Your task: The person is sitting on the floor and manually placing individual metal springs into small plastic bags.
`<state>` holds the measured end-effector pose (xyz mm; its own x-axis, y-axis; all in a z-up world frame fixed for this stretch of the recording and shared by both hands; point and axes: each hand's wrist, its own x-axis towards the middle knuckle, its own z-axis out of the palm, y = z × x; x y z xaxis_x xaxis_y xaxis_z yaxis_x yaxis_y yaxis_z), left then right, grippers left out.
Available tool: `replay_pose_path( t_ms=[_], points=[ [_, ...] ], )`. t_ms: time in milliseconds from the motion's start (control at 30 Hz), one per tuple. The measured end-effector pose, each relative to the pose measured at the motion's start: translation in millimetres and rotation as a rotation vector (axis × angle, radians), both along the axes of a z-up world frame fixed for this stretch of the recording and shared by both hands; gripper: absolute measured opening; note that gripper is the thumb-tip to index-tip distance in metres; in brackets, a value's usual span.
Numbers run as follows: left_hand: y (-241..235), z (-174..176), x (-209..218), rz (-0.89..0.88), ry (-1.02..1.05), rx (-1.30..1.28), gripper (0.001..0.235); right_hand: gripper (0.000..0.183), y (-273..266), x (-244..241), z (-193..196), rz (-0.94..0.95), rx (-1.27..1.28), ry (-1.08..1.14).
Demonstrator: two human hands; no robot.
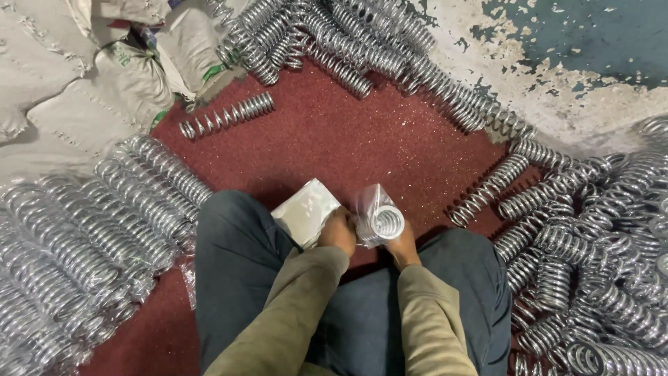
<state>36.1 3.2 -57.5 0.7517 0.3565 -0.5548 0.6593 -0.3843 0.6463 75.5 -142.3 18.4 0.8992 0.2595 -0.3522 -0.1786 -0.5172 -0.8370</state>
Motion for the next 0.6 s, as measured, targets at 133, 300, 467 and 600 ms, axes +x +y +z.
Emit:
replay_pose_path(
  t_ms=[133, 300, 467, 600],
  points=[
    [-14.8, 41.0, -30.0, -0.056, -0.258, 0.137, 0.03, 0.044, -0.4, -26.4, 12.3, -0.086, -0.069, -0.079],
    [-25.4, 57.0, -52.3, -0.117, -0.414, -0.15, 0.07, 0.063, -23.2, -48.0, -82.1, 0.048, -0.169, -0.196],
    [-4.7, 50.5, -31.9, -0.088, -0.211, -0.105, 0.067, 0.054, -10.6, -24.1, -64.5, 0.312, -0.354, -0.183],
    [20.7, 81.5, -90.0, 0.229, -0.312, -0.258, 0.069, 0.08, 4.1, -84.7, 41.1, 0.443, -0.203, -0.154]
  ],
)
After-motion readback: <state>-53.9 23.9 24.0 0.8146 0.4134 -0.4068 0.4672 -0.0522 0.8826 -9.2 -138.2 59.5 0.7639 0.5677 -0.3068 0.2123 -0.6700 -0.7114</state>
